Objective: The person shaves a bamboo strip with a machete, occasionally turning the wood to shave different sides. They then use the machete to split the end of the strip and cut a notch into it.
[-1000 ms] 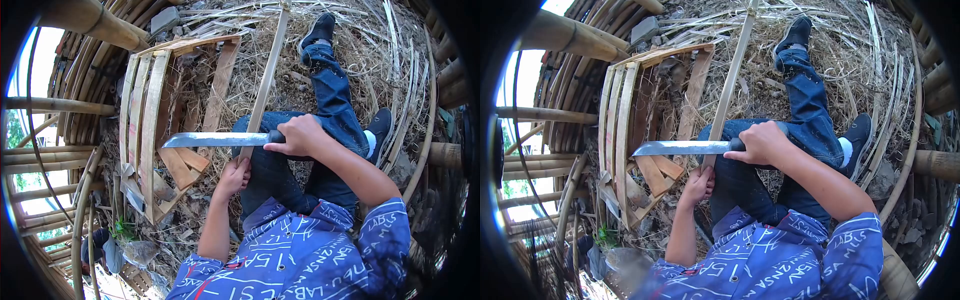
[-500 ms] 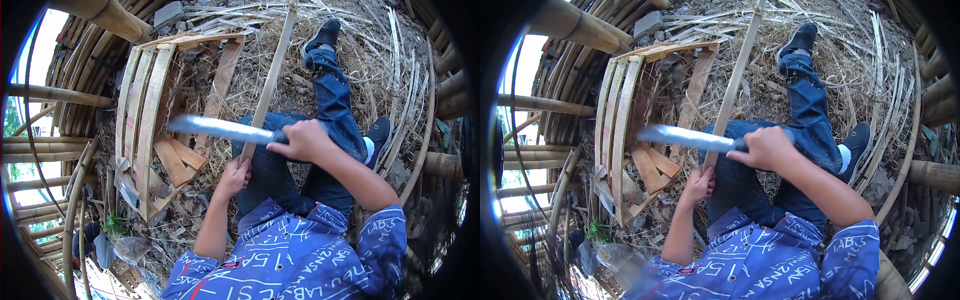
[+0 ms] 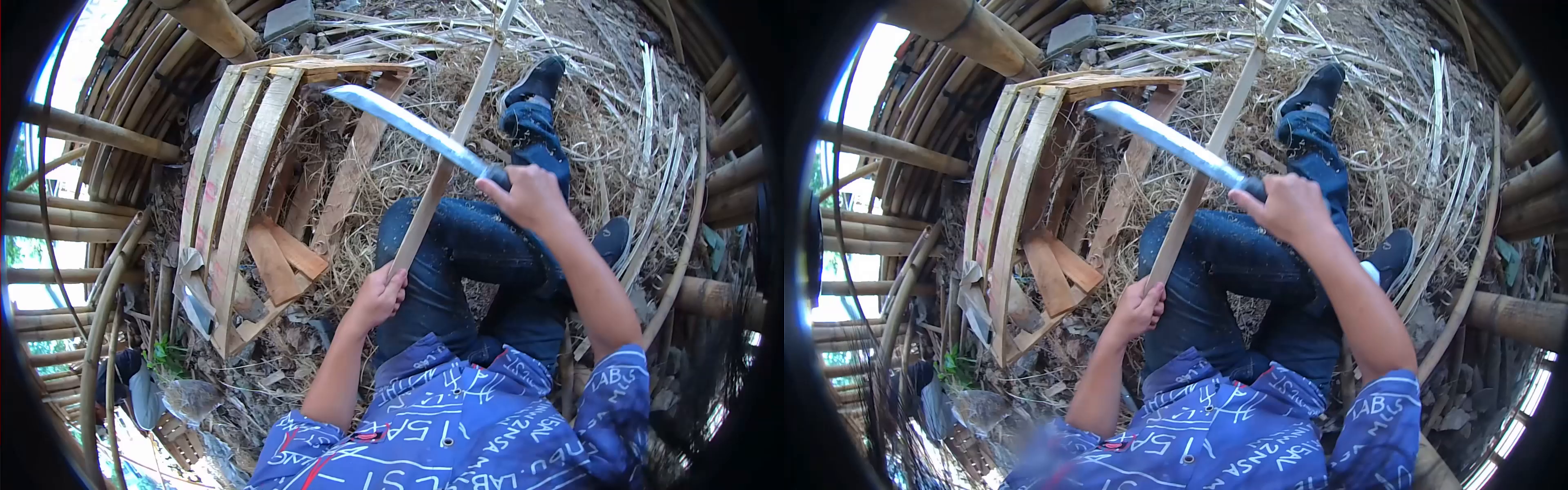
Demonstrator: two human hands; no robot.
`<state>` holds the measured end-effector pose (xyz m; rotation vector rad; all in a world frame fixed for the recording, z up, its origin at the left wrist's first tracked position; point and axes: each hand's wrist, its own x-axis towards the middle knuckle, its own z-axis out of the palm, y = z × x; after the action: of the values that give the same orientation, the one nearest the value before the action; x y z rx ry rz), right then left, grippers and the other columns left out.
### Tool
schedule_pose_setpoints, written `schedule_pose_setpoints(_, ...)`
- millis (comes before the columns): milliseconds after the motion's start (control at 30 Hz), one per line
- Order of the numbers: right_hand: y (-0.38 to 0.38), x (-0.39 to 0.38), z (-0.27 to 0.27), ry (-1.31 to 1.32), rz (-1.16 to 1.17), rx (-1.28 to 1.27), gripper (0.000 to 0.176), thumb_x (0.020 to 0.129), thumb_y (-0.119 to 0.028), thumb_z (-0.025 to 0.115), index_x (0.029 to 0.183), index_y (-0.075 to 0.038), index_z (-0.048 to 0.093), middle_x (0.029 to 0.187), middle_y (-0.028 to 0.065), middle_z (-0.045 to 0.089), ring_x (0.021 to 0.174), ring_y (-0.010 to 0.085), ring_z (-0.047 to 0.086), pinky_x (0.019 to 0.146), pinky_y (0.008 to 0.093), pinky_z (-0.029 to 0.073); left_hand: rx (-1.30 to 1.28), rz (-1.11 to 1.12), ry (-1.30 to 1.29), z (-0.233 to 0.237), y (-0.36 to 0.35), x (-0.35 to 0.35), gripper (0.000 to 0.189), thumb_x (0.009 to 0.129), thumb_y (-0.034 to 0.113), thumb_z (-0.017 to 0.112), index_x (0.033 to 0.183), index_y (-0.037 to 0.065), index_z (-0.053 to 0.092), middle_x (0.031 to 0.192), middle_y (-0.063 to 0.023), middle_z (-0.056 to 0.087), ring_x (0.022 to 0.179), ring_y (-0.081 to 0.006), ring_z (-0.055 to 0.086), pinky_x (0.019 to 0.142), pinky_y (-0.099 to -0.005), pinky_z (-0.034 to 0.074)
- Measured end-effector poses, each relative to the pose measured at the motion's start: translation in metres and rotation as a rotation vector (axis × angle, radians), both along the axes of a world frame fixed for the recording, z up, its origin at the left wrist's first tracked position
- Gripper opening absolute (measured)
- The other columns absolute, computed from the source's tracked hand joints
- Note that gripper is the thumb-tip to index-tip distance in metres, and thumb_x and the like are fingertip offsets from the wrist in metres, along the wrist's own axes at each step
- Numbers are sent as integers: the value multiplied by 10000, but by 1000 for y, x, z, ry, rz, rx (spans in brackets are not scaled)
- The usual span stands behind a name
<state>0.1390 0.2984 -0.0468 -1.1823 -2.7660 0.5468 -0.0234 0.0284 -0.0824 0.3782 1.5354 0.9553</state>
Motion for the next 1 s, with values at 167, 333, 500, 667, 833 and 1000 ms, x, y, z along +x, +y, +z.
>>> schedule_pose_setpoints(167,-37,-6,11,-139,261,-35,711,832,-723,524,721,-36,671,661,185,661,637,374,673,615,461,531,10,18,50,-4,-10,4,213,1029,251,478,929,69,521,645,34,463,512,-56,432,452,-228,379)
schedule_pose_setpoints(333,0,-6,8,-113,158,50,712,820,-733,525,730,-43,676,688,179,673,683,369,681,663,468,535,17,-8,64,-1,-9,4,191,1033,234,464,921,83,496,656,44,446,516,-40,395,451,-213,339)
schedule_pose_setpoints(500,53,2,10,34,-84,60,621,836,-623,616,738,-13,676,686,225,652,690,412,664,659,478,522,106,-40,102,-2,-5,4,181,1034,230,468,953,75,516,667,41,466,527,-39,416,462,-213,366)
schedule_pose_setpoints(667,24,8,14,-18,49,3,596,827,-599,648,767,-7,687,697,249,646,659,407,655,649,472,522,102,-50,139,-4,0,7,196,1015,195,500,948,16,542,688,3,523,611,-90,517,556,-274,447)
schedule_pose_setpoints(833,5,6,17,-159,213,22,652,794,-681,617,698,-36,633,625,200,622,639,395,644,627,492,501,125,-152,280,-9,-8,6,176,1032,200,474,969,46,531,661,19,494,548,-58,461,482,-235,405)
schedule_pose_setpoints(1000,52,9,15,-106,42,48,693,812,-716,569,736,-36,676,678,189,663,678,362,677,655,469,527,102,-138,289,-4,-6,8,214,1006,191,494,937,-5,548,651,-80,578,581,-185,563,575,-337,468)
